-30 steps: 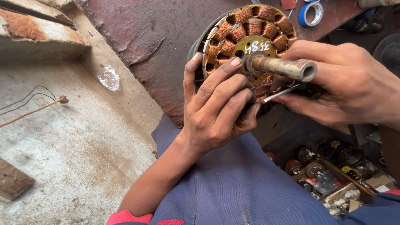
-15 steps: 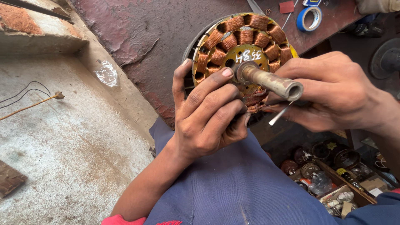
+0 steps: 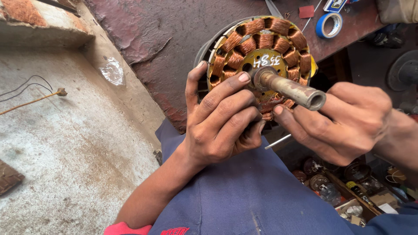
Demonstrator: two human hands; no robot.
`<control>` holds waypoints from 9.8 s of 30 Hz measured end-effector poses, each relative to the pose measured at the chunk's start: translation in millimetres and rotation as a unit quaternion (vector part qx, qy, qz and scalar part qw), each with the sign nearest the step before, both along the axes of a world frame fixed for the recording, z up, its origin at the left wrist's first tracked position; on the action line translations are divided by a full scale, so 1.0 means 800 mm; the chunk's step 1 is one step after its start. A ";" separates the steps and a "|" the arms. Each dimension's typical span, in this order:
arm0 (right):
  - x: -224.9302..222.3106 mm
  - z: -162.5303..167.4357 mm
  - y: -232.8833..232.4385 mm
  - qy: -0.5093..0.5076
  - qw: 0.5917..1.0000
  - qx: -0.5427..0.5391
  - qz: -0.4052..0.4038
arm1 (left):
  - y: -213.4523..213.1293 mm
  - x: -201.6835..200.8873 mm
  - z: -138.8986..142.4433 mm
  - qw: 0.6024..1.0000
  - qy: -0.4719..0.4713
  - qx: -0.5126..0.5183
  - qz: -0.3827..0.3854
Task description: The person uses a screwdriver to pry and adjust copper windings on a motor stator, then uses scissors to trim excess wire. The work is performed on a cluttered workbench in a workshop setting.
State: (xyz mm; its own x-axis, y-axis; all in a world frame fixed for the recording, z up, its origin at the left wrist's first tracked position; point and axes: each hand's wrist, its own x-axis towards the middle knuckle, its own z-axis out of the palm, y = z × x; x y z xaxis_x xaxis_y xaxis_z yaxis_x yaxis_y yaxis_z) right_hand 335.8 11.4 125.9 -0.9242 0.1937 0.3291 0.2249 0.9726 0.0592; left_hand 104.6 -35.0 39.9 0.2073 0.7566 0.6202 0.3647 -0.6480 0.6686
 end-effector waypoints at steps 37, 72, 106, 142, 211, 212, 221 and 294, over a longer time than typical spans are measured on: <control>0.002 0.017 -0.006 -0.039 0.999 0.003 -0.035 | -0.001 -0.001 -0.004 1.000 -0.001 0.013 -0.003; 0.134 -0.169 -0.001 0.110 0.843 -0.090 -0.519 | -0.022 0.020 0.007 0.998 0.047 -0.041 0.014; 0.374 -0.129 -0.312 0.056 0.611 -0.608 -0.503 | -0.009 -0.021 0.026 0.961 -0.045 -0.270 -0.027; 0.437 -0.194 -0.410 -0.020 0.501 -0.588 -0.635 | -0.010 -0.035 -0.031 0.983 -0.023 -0.180 -0.015; 0.166 -0.036 -0.169 -0.204 0.910 -0.235 -0.276 | 0.007 -0.035 -0.010 0.977 -0.057 -0.194 -0.069; 0.162 -0.034 -0.167 -0.219 0.901 -0.248 -0.281 | 0.007 -0.035 -0.010 0.977 -0.055 -0.193 -0.068; 0.141 -0.023 -0.149 -0.196 0.902 -0.273 -0.272 | 0.005 -0.033 -0.013 0.976 -0.072 -0.191 -0.069; 0.172 -0.066 -0.114 -0.265 0.811 -0.286 -0.436 | 0.004 -0.031 -0.041 0.984 -0.078 -0.141 -0.076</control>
State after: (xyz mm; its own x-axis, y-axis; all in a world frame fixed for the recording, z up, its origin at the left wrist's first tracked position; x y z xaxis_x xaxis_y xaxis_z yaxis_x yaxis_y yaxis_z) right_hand 473.7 -79.5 72.9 -0.3359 0.8308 -0.4439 0.9324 0.3601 -0.0315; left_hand 80.1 -32.2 7.1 0.2491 0.8714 0.4225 0.1565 -0.4667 0.8704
